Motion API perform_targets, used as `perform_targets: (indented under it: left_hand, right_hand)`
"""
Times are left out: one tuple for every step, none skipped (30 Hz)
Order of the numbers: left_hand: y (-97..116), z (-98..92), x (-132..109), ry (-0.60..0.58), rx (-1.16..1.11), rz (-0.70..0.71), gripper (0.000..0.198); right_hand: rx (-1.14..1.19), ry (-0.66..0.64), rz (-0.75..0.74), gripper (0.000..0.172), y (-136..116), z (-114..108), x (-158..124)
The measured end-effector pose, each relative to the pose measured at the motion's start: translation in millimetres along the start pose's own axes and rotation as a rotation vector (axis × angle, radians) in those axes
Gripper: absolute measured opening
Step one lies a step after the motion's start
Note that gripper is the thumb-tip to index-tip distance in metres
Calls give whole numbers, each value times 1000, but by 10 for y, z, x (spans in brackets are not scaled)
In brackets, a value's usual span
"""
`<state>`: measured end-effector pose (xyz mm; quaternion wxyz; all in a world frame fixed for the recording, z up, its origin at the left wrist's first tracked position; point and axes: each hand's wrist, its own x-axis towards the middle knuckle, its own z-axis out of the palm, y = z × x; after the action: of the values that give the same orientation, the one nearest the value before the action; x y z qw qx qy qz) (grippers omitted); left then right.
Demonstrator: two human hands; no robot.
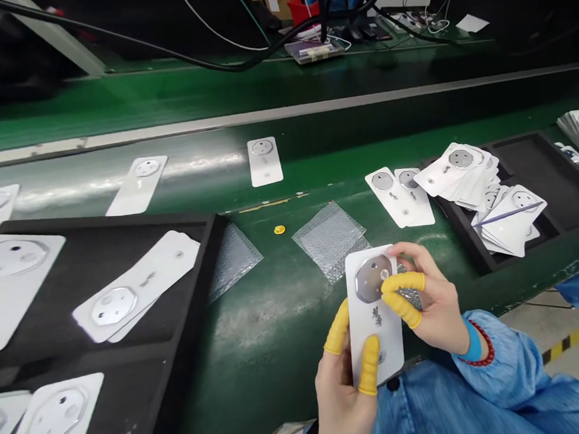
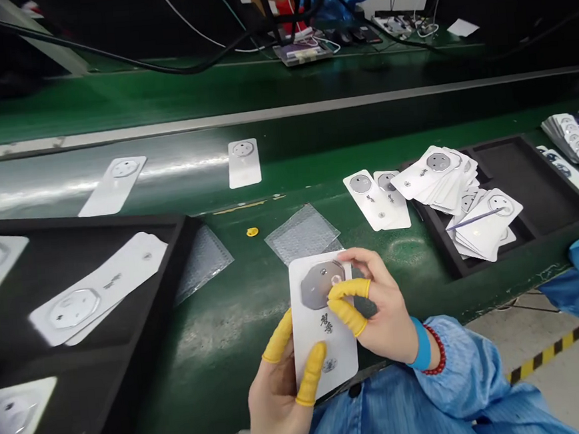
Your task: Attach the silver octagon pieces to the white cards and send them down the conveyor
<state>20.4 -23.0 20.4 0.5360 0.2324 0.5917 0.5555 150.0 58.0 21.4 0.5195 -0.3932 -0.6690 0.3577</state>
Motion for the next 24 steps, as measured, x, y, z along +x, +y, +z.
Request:
perform_targets:
  left_hand:
    - [-11, 18, -18, 0, 13, 16, 48]
    - [-23, 29, -30, 3, 28, 34, 47]
    - [-34, 36, -39, 5, 41, 52, 47]
    - [-46, 37, -44, 7, 49, 68, 46]
    - [-59, 35, -47, 8, 51, 82, 46]
    - [-73, 27, -48, 7, 55, 93, 46]
    - [-90, 13, -47, 4, 67, 103, 45]
    - [-110, -5, -46, 0, 89, 112, 46]
    - [-134, -29, -44, 0, 121, 121, 45]
    - [-163, -55, -41, 5, 158, 132, 45]
    - [-194, -83, -38, 16, 189, 148, 44]
    - [-227, -109, -36, 31, 213, 170, 43]
    - [-259, -132, -34, 45, 230, 195, 43]
    - [-288, -152, -33, 56, 240, 222, 43]
    - [-313, -167, -32, 61, 245, 247, 43]
    - [-333, -180, -32, 61, 245, 268, 43]
    - [-346, -189, -31, 59, 245, 280, 42]
    - [-350, -195, -29, 55, 244, 283, 41]
    - [-346, -198, -25, 50, 245, 278, 40]
    - [-332, -195, -17, 43, 247, 266, 40]
    - [-307, -184, -5, 33, 250, 253, 41]
    - [-271, -165, 13, 10, 252, 235, 44]
    - [-225, -138, 39, -23, 247, 212, 47]
    - [-172, -104, 73, -57, 229, 185, 52]
  right_hand:
    - [-28, 20, -13, 9, -17, 34, -7]
    - [-60, 37, -20, 9, -20, 55, -16]
    - [-85, 52, -22, 9, -13, 64, -24]
    - [-99, 58, -20, 8, -4, 65, -31]
    - [-97, 57, -13, 7, 6, 59, -36]
    - [-81, 50, 0, 6, 13, 50, -37]
    - [-55, 39, 21, 5, 16, 40, -34]
    - [-29, 25, 47, 4, 15, 32, -28]
    - [-1, 10, 77, 4, 12, 26, -18]
    - [35, -4, 110, 6, 8, 22, -5]
    - [85, -13, 143, 8, 3, 20, 10]
    - [153, -22, 179, 13, -2, 18, 27]
    - [238, -38, 214, 20, -8, 15, 44]
    - [329, -64, 251, 28, -14, 9, 59]
    - [409, -101, 295, 35, -21, 2, 73]
    - [465, -143, 342, 40, -30, -8, 84]
    - [494, -179, 386, 44, -39, -20, 91]
    - [499, -198, 423, 46, -47, -31, 95]
    - [489, -194, 448, 48, -54, -40, 98]
    - [474, -177, 464, 50, -57, -46, 99]
    - [464, -156, 468, 51, -55, -47, 100]
    - [461, -138, 467, 51, -48, -43, 102]
    - [464, -130, 469, 51, -36, -36, 106]
    - [471, -141, 477, 51, -17, -28, 110]
